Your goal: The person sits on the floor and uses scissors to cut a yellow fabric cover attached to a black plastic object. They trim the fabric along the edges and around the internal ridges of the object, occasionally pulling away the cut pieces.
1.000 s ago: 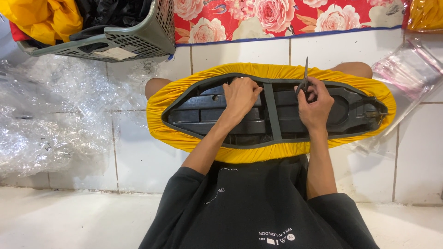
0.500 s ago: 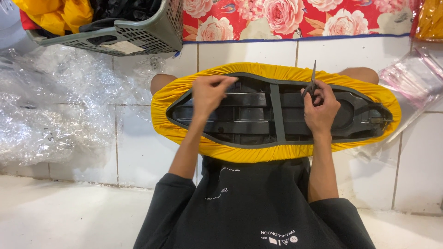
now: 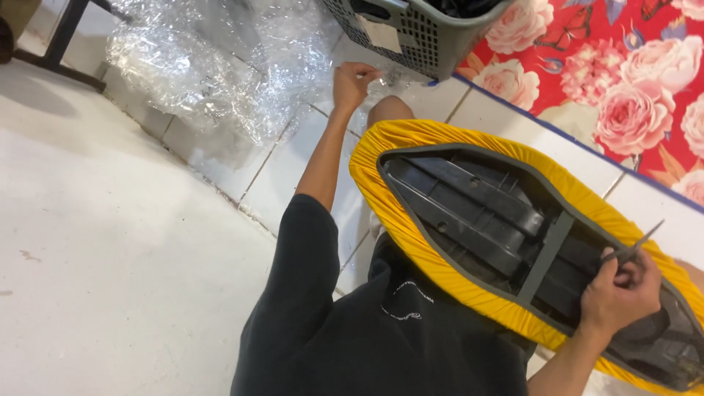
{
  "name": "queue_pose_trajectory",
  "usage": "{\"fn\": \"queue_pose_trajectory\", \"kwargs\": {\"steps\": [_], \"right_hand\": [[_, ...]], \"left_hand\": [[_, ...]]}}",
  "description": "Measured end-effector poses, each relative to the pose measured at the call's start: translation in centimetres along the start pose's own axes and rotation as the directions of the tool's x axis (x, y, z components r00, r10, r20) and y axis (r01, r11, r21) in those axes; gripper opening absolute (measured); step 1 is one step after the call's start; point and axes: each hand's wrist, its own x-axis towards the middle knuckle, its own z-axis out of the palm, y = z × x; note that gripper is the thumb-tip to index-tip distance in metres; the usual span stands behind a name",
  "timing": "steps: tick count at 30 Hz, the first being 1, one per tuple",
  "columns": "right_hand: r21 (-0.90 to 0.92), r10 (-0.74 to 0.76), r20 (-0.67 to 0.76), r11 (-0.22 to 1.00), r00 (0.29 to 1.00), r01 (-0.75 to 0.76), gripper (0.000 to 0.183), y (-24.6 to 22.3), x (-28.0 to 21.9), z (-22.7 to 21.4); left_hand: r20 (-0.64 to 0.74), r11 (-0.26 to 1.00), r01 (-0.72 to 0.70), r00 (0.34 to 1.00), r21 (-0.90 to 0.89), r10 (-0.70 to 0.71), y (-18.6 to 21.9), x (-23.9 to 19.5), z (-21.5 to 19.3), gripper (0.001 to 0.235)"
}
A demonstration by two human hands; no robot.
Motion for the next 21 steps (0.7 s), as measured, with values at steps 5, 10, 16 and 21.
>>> {"fn": "queue_pose_trajectory", "kwargs": {"steps": [5, 10, 16, 21], "right_hand": [[0.057, 0.079, -0.004, 0.995, 0.997, -0.078, 0.024, -1.1, 0.2, 0.0], [0.071, 0.101, -0.007, 0.992, 0.995, -0.101, 0.026, -1.2, 0.5, 0.1], [0.124, 0.17, -0.004, 0.978, 0.985, -0.168, 0.024, -1.4, 0.4, 0.1], [0.098, 0.135, -0.005, 0.986, 0.991, -0.134, 0.023, -1.3, 0.4, -0.2]], "left_hand": [[0.123, 0.988, 0.028, 0.991, 0.152, -0.047, -0.7, 2.9, 1.6, 0.009], [0.27, 0.909, -0.083, 0.962, 0.409, -0.034, -5.5, 5.1, 3.9, 0.042], [0.381, 0.857, -0.25, 0.922, 0.45, 0.069, -3.5, 3.6, 2.4, 0.056], [0.377, 0.967, -0.188, 0.92, 0.175, 0.11, 0.1, 1.7, 0.6, 0.069]]}}
